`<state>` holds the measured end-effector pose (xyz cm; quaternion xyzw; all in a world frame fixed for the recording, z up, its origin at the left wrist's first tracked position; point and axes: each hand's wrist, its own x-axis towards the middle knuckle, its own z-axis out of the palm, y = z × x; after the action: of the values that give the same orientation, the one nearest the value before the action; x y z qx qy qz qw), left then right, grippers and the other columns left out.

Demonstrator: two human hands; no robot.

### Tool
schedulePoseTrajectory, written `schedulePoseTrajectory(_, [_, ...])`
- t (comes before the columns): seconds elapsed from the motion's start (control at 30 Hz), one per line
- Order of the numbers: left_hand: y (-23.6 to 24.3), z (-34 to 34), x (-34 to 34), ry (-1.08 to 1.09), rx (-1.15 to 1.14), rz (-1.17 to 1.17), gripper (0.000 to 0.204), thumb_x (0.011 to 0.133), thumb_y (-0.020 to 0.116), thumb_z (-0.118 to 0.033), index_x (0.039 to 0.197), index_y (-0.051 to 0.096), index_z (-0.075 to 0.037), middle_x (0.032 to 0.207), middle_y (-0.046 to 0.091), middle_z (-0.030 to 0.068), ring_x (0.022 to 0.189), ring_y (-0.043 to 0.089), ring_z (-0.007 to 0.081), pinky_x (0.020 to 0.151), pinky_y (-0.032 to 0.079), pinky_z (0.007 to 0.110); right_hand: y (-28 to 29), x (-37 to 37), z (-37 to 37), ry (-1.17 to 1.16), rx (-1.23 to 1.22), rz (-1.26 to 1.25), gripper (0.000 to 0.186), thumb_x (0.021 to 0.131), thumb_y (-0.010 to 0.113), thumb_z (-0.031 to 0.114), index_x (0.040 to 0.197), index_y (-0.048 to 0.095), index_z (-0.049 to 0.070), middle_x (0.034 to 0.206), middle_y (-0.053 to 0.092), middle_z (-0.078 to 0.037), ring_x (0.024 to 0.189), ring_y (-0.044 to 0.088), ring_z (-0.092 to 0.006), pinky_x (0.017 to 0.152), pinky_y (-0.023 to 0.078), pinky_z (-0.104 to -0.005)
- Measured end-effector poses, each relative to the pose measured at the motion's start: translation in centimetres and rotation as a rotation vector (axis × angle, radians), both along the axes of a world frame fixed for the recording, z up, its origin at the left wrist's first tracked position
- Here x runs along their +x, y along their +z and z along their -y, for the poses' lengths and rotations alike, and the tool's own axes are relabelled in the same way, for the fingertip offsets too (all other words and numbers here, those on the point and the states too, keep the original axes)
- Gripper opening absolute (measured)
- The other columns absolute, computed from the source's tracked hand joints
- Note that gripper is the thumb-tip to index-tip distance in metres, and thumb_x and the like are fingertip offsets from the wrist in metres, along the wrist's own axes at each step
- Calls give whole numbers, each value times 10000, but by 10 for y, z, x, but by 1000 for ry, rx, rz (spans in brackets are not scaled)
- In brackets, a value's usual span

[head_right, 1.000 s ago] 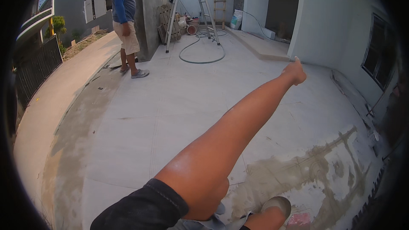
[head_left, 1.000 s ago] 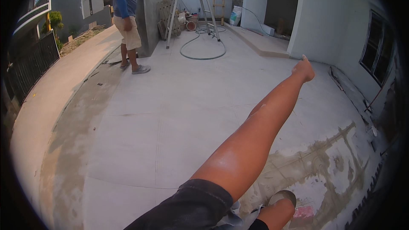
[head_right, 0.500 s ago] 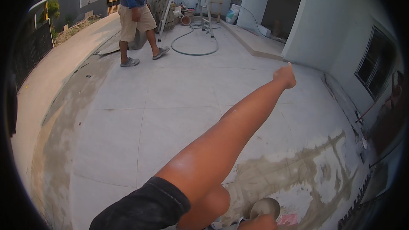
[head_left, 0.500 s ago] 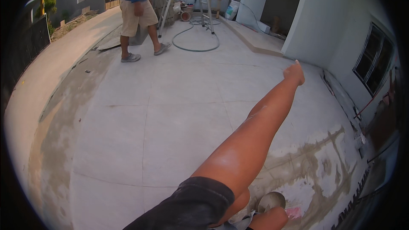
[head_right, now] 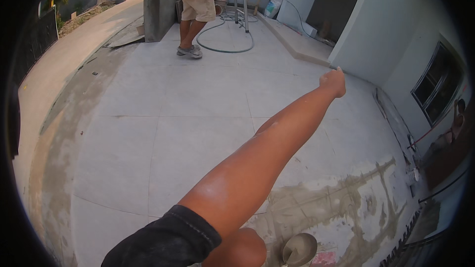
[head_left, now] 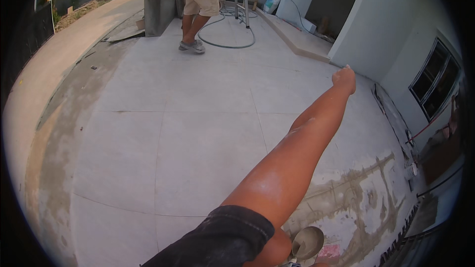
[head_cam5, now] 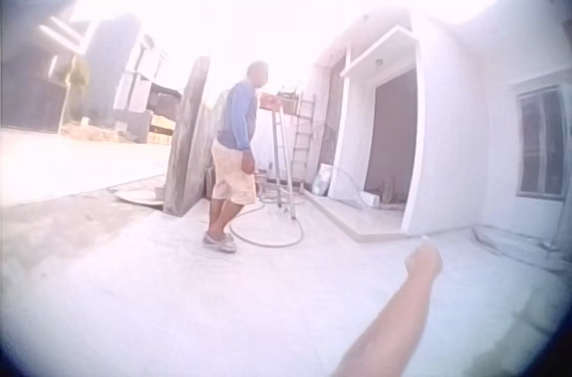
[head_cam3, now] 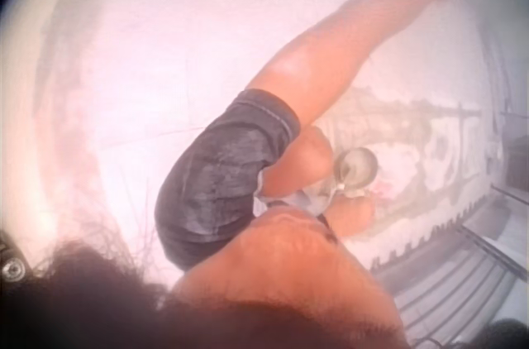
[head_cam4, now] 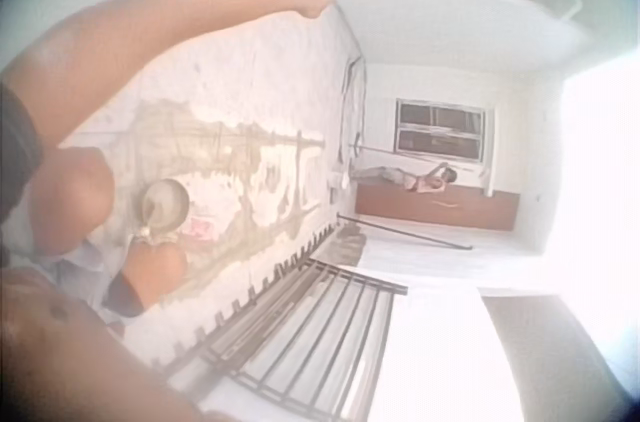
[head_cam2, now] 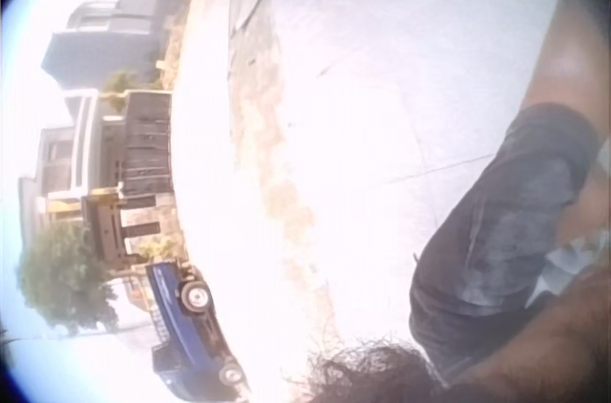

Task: The person scoops grout from a metal bowl with a trowel and spreads it into the gaps between floor tiles using a pink float. They repeatedly smooth the grout over the tile surface and occasionally scrape excess material back into the bowl.

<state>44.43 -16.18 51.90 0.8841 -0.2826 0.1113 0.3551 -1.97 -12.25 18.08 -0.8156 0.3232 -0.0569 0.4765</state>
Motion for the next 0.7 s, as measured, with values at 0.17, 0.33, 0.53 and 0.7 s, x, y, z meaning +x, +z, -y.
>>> schedulePoseTrajectory(0.17, [-57, 9, -8, -242, -65, -22, 351, 890, 678, -147, 1181, 705, 48, 1209, 744, 213, 1142, 723, 352, 949, 574, 428, -7, -5, -1, -33, -9, -27, 535, 1069, 553, 265, 1540, 401, 61, 952, 704, -217, 801, 706, -356, 676, 536, -414])
schedulePoseTrajectory(0.33, [-210, 13, -77, -664, -104, -201, 318, 870, 642, -228, 1060, 722, 14, 1131, 733, 279, 1114, 694, 439, 938, 551, 525, -17, -29, 6, -99, -29, -45, 552, 1067, 555, 255, 1557, 390, 63, 963, 710, -229, 816, 713, -369, 691, 542, -421])
schedulePoseTrajectory(0.53, [-387, -26, -242, -992, 51, -961, 347, 972, 559, -258, 854, 707, 34, 781, 770, 109, 640, 735, 207, 528, 577, 367, -36, -73, 8, -196, -35, -78, 573, 1064, 557, 244, 1579, 377, 66, 977, 716, -243, 834, 721, -385, 710, 550, -429])
schedulePoseTrajectory(0.7, [-460, -35, -355, -988, 274, -1314, 600, 1077, 546, -473, 890, 660, 86, 785, 764, 169, 578, 725, 227, 482, 567, 367, -54, -102, 7, -280, -39, -91, 592, 1062, 558, 234, 1597, 366, 68, 988, 722, -254, 849, 728, -398, 725, 556, -436])
